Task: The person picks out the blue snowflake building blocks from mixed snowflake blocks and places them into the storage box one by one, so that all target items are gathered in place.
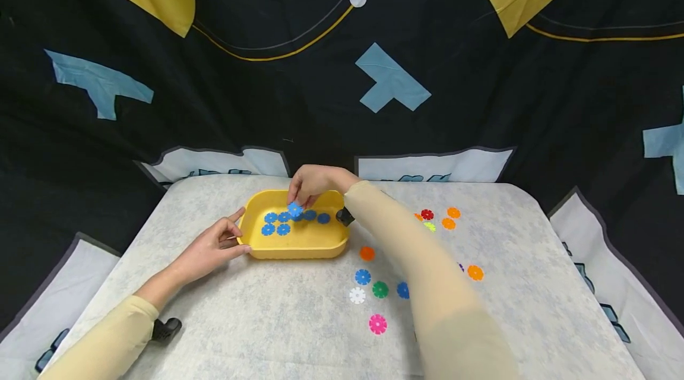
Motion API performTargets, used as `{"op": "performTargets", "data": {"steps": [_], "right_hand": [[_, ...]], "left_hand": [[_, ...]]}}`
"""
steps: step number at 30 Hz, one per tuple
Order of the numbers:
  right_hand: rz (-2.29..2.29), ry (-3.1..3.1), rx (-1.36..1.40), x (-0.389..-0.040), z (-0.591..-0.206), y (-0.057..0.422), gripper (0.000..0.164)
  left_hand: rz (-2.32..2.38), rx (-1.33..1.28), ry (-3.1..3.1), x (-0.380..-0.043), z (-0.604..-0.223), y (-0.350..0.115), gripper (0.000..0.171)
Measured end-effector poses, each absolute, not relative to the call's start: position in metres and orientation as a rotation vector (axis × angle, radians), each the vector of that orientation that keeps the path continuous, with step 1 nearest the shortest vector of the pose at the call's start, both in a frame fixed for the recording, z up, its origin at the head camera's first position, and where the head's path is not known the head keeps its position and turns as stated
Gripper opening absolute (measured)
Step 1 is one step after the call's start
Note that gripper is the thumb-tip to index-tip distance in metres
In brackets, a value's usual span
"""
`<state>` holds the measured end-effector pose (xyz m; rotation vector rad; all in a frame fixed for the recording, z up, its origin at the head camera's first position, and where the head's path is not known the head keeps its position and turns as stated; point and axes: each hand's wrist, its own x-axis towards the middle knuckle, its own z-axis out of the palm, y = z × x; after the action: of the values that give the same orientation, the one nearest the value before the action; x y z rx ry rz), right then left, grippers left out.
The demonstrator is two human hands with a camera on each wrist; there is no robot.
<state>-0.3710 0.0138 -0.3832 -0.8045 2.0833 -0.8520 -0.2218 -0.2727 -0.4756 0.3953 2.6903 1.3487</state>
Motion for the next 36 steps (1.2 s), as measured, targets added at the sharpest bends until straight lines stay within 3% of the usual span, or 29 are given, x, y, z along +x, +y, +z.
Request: {"op": "performTargets", "data": {"steps": [16, 36], "right_hand": [[-0.654, 2.046, -0.809, -0.368, -0.415, -0.012, 0.015], [-0.576, 2.122, -0.812, -0.369, -0.423, -0.013, 0.013]], "left_hand": [[1.375, 0.400, 2.658, -0.220, -0.473, -0.269, 0.051], [1.369, 0.357, 2.652, -0.221, -0.472, -0.272, 0.050]]}}
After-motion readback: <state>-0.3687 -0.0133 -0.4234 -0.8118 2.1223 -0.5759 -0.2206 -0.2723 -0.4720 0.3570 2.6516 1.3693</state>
